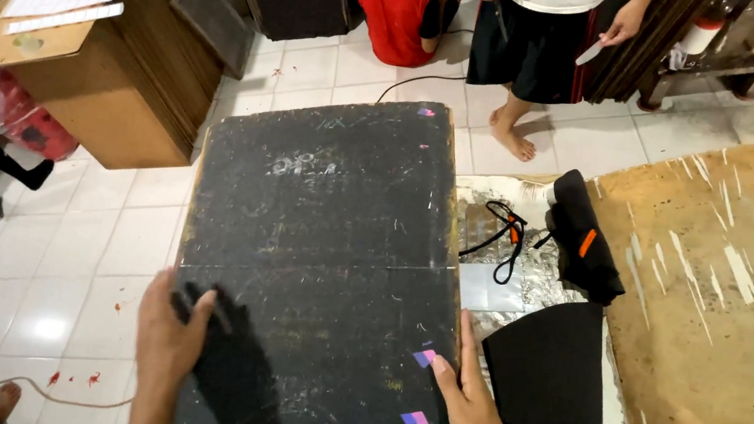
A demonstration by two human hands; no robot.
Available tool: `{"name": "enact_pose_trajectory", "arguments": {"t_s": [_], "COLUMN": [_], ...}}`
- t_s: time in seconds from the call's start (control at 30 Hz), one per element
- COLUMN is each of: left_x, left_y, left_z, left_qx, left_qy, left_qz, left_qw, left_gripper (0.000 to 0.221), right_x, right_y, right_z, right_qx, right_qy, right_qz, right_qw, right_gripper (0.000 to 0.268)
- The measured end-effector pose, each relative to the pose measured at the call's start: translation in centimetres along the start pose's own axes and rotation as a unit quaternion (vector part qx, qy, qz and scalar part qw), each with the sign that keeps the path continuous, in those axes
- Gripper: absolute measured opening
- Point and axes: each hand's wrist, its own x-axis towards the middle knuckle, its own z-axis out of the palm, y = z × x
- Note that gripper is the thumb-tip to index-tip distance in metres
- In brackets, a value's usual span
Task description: Smooth and position black fabric pieces on printing boards in a production environment
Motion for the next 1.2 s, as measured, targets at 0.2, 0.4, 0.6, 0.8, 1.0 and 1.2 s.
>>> {"name": "enact_pose_trajectory", "arguments": {"t_s": [0.2,0.4,0.6,0.8,1.0,1.2], "left_x": [5.9,20.1,26.4,25.6,25.8,25.6], "left_y": [12.3,17.8,20.8,20.7,20.9,21.2], "left_z": [5.5,13.4,15.9,15.9,15.7,15.3], "left_qx": [0.024,0.042,0.109,0.089,0.089,0.085], "left_qy": [-0.086,-0.100,-0.113,-0.095,-0.099,-0.105], "left_qz": [0.244,0.353,0.290,0.280,0.276,0.268], "left_qw": [0.966,0.930,0.944,0.951,0.952,0.954], "left_gripper": [0.066,0.062,0.063,0.064,0.065,0.065], "right_x": [0.3,0.7,1.3,0.2,0.6,0.7], "right_y": [0.5,-0.7,0.4,-2.9,-2.6,-1.9], "right_z": [0.6,0.8,1.7,2.9,3.1,2.8], "right_qx": [0.005,0.035,0.050,0.042,0.047,0.057], "right_qy": [0.025,0.042,0.107,0.148,0.156,0.149], "right_qz": [-0.011,0.078,0.087,0.146,0.127,0.121], "right_qw": [1.000,0.995,0.989,0.977,0.978,0.980], "right_gripper": [0.080,0.079,0.082,0.079,0.078,0.079]}}
